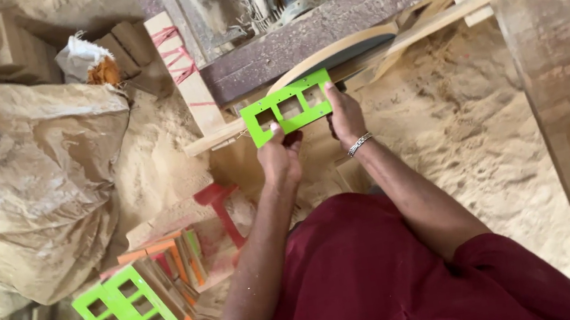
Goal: The person sands the edges of small, green-painted wooden blocks using a rotating sanding machine. They handle the blocks one at a time, pressing them against the spinning wheel to smooth the surfaces, then place them on a nearby wooden table.
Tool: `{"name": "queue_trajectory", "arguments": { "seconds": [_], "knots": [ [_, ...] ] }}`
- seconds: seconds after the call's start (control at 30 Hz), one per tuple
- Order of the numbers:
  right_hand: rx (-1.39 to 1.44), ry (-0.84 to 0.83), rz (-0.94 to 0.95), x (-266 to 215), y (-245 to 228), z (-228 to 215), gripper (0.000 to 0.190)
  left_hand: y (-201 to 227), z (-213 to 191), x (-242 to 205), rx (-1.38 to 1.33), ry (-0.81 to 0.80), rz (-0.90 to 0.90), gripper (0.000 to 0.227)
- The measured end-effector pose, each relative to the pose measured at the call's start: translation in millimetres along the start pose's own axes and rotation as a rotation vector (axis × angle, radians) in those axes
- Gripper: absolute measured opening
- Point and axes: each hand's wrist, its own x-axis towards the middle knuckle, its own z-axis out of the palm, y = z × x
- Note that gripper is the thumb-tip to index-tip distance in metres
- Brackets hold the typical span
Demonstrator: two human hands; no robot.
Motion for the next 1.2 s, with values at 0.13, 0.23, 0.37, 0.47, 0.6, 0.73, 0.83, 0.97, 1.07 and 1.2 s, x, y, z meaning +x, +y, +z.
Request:
{"name": "queue_trajectory", "arguments": {
  "seconds": [0.13,0.23,0.37,0.47,0.6,0.73,0.83,0.97,1.07,1.2],
  "knots": [
    [-0.155,0.074,-0.057,11,0,-18,0.063,-15,24,-6,0.008,0.005,0.002,0.031],
    [-0.058,0.08,-0.057,12,-1,-31,0.059,-25,35,-17,0.029,-0.02,0.02,0.033],
    [-0.11,0.118,-0.048,24,-4,-46,0.062,-34,55,-19,0.04,-0.052,0.042,0.034],
    [-0.175,0.154,-0.089,29,-1,-60,0.062,-48,61,-22,0.052,-0.012,0.018,0.032],
    [-0.086,0.185,-0.043,41,-4,-82,0.058,-71,80,-19,0.061,0.03,-0.015,0.03],
    [-0.179,0.232,0.01,57,-2,-109,0.065,-101,101,-11,0.076,-0.011,0.035,0.03],
    [-0.084,0.25,-0.012,66,6,-131,0.059,-126,105,-7,0.07,0.0,0.007,0.032],
    [-0.038,0.252,0.024,85,-9,-158,0.046,-158,132,12,0.073,-0.015,0.003,0.032],
    [-0.165,0.206,-0.022,79,-29,-177,0.04,-176,138,19,0.025,-0.075,0.013,0.029],
    [-0.204,0.114,-0.508,32,-63,-208,0.046,-175,105,-12,-0.289,-0.56,-0.237,0.036]
  ]
}}
